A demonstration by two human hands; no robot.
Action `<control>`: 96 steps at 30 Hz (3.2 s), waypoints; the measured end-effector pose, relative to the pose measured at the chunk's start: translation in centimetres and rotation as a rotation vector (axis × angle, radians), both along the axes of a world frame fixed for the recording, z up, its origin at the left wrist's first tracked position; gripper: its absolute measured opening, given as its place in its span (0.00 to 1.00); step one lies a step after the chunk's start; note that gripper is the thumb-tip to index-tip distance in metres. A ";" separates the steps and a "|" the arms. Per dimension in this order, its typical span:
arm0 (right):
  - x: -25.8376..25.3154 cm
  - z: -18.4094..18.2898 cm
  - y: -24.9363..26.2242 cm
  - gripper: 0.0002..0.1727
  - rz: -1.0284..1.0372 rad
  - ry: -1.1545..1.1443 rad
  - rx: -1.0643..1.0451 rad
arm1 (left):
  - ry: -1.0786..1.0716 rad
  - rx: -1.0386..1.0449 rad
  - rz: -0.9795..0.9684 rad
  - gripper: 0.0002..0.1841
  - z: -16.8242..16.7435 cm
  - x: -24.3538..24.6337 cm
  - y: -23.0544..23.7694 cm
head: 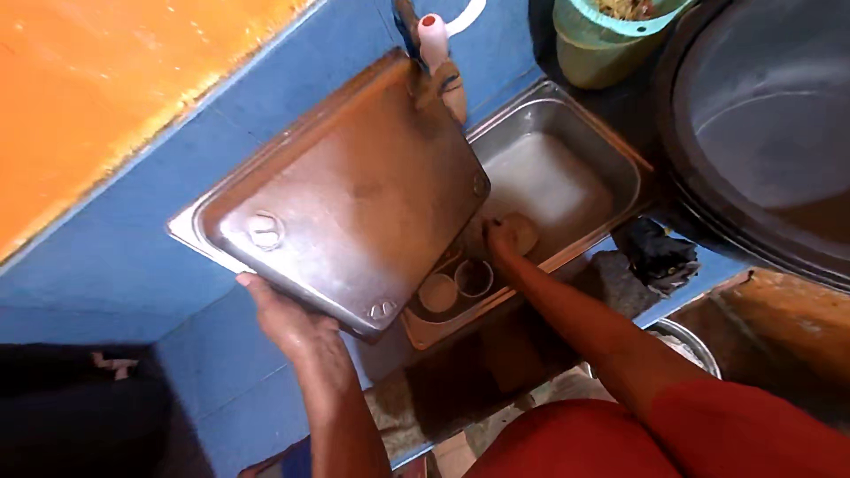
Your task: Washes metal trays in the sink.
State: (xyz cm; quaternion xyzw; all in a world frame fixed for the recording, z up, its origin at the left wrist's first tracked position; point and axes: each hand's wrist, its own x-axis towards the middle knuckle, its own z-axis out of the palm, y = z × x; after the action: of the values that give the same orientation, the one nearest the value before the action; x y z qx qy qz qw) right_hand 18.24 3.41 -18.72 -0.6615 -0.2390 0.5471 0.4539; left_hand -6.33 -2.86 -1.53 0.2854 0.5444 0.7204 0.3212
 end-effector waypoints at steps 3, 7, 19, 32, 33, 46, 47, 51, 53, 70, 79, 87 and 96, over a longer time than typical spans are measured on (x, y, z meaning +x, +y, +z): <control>-1.9 -0.5 -0.5 0.21 0.337 -0.252 0.035 | 0.007 0.075 0.011 0.29 0.8 -0.7 -0.3; -3.3 -0.1 -0.9 0.21 0.617 -0.475 0.057 | 0.049 0.043 0.055 0.28 0.9 -1.2 -0.9; -0.5 3.1 -2.5 0.21 0.648 -0.431 0.199 | 0.034 -0.077 0.075 0.28 -1.6 -2.2 -1.2; 2.5 26.4 12.4 0.55 -0.316 -0.307 0.450 | 0.001 -0.428 -0.248 0.37 -5.7 10.2 3.7; 2.1 26.9 13.0 0.55 -0.306 -0.371 0.387 | -0.018 -0.467 -0.259 0.37 -5.5 11.5 4.5; 4.7 24.8 15.5 0.45 0.182 -0.624 0.544 | -0.027 -0.595 -0.400 0.38 -6.0 19.4 11.2; 5.0 24.6 15.6 0.43 0.214 -0.590 0.574 | -0.033 -0.577 -0.399 0.37 -6.1 19.4 11.4; 5.6 23.4 15.4 0.40 0.274 -0.415 0.724 | 0.031 -0.544 -0.423 0.35 -6.2 19.4 10.9; 5.7 22.4 15.3 0.43 0.256 -0.300 0.819 | 0.080 -0.529 -0.423 0.34 -6.5 19.5 10.9; 3.6 17.1 11.9 0.12 -0.230 0.271 0.706 | 0.125 -0.485 -0.485 0.32 -9.5 17.3 9.6; 3.2 12.9 9.9 0.18 -0.006 0.531 0.236 | 0.095 -0.484 -0.451 0.30 -11.9 15.8 10.0; 2.2 9.8 10.2 0.15 0.678 -0.773 0.820 | 0.002 -0.570 -0.363 0.35 -11.8 16.6 11.0; 5.3 8.8 13.3 0.31 0.500 -1.148 0.579 | 0.061 -0.620 -0.334 0.42 -9.3 13.3 10.4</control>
State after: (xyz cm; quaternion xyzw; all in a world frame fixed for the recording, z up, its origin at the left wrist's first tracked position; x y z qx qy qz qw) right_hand 23.50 16.70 -9.91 -0.6236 -0.7234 0.1128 0.2741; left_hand 6.99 7.59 -10.78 0.2808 0.6923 0.4496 0.4897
